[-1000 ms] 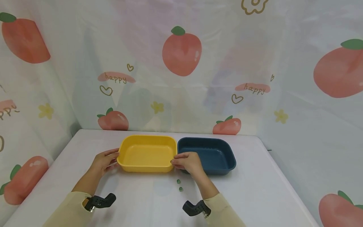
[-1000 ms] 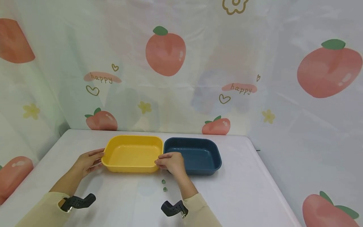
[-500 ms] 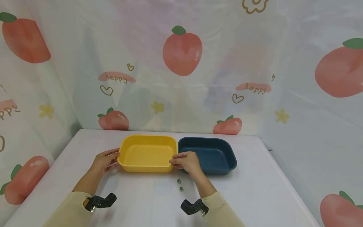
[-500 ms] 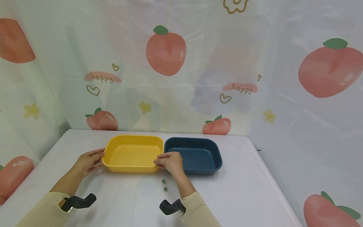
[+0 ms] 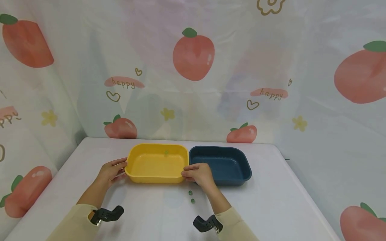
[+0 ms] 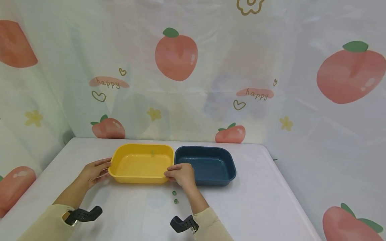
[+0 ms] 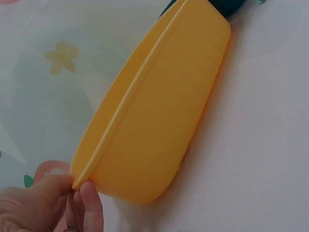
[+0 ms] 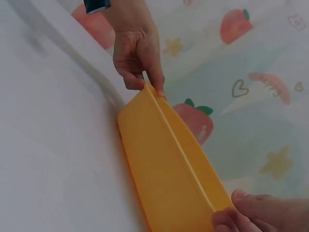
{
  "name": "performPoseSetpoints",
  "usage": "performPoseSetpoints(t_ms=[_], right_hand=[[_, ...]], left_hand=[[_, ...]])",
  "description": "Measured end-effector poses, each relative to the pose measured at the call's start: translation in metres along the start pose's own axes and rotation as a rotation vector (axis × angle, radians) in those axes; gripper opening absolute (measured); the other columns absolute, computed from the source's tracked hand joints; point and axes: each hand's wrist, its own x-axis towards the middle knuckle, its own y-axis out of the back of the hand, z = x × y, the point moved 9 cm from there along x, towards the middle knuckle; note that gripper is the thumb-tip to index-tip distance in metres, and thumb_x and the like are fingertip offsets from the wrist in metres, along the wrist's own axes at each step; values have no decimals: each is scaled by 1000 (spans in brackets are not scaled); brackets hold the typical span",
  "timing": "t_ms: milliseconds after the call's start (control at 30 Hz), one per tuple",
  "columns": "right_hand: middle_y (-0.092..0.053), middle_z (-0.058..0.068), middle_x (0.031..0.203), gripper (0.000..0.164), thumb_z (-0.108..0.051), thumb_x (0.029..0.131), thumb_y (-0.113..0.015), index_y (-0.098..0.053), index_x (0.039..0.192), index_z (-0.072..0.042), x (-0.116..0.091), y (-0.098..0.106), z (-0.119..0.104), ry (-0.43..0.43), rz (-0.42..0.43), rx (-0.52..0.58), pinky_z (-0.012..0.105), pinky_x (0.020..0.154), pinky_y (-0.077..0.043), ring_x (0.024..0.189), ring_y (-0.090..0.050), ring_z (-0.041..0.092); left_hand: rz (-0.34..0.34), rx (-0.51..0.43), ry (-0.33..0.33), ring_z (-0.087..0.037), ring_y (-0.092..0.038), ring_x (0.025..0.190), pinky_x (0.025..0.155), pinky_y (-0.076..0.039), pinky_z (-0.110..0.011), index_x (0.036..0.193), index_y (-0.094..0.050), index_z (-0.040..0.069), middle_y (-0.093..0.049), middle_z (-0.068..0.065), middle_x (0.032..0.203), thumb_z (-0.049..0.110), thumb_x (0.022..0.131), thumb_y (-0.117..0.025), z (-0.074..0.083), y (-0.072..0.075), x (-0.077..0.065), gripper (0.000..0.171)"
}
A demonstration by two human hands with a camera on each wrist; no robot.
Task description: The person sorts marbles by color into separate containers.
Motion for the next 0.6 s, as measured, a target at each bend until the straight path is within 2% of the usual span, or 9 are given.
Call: performPoseSetpoints(t_ms=[200, 433, 600], right_hand=[[-75, 11, 89, 24, -10, 79, -82, -76, 99, 1, -11, 7, 4, 2, 8, -52, 30, 74, -61, 77, -74, 19], [-75, 13, 86, 21, -8, 81, -80, -75, 98, 4, -20, 13, 15, 8, -2, -42, 29, 71, -61, 76, -73, 17], [-76, 12, 85, 22, -9, 81, -80, -75, 99, 4, -26, 17, 24, 10, 1, -55, 29, 71, -61, 75, -73, 18]], left_hand=[[7, -10, 7, -7, -63, 78, 80, -59, -28, 145, -47, 5, -63, -11, 122, 25, 98, -62, -1, 1, 1, 54], [2, -10, 4, -9, -64, 83, 81, -59, -28, 145, -47, 4, -58, -17, 131, 24, 98, -62, 0, 0, -1, 53], [-4, -27, 9, -7, -63, 78, 81, -59, -28, 145, -46, 4, -65, -8, 115, 23, 98, -63, 2, 0, -3, 54]])
